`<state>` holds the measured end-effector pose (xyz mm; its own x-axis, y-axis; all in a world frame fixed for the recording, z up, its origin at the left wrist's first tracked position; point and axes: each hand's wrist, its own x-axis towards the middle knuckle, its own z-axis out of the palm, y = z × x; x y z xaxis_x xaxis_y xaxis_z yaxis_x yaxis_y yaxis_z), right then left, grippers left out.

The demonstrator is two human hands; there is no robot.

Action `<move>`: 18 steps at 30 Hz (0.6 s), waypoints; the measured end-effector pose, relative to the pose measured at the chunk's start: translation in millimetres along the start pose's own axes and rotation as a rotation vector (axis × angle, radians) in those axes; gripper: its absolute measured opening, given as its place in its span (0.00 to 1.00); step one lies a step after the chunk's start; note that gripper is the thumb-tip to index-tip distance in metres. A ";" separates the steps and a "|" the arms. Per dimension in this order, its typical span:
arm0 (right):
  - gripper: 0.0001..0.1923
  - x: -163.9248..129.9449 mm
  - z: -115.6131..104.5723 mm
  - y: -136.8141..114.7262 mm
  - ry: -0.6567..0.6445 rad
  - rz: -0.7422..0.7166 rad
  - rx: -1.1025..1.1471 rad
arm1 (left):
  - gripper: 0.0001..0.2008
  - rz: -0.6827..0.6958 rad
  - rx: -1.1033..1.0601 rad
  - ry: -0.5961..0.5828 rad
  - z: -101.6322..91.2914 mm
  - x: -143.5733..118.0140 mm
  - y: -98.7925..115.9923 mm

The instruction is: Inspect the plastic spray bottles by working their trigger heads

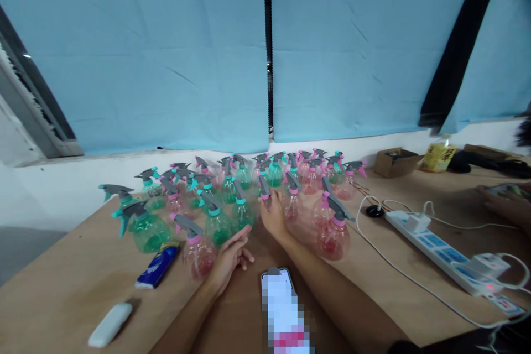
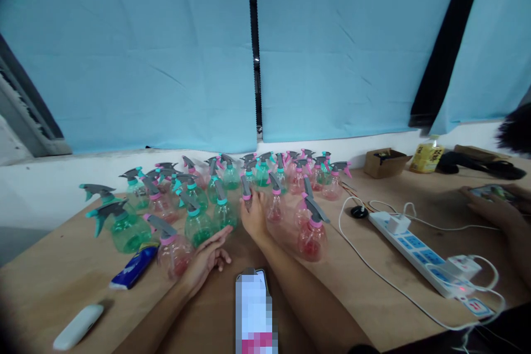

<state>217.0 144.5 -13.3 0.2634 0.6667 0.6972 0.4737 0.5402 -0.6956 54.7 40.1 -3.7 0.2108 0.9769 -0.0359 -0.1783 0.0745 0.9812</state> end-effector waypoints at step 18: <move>0.14 16.7 -23.5 -19.4 -0.406 0.142 0.538 | 0.22 -0.031 0.091 -0.069 -1.7 -1.5 2.5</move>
<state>232.0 133.1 16.0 -0.0931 0.8327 0.5459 -0.0530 0.5434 -0.8378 52.3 39.2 -1.5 0.2814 0.9580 -0.0559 -0.0830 0.0824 0.9931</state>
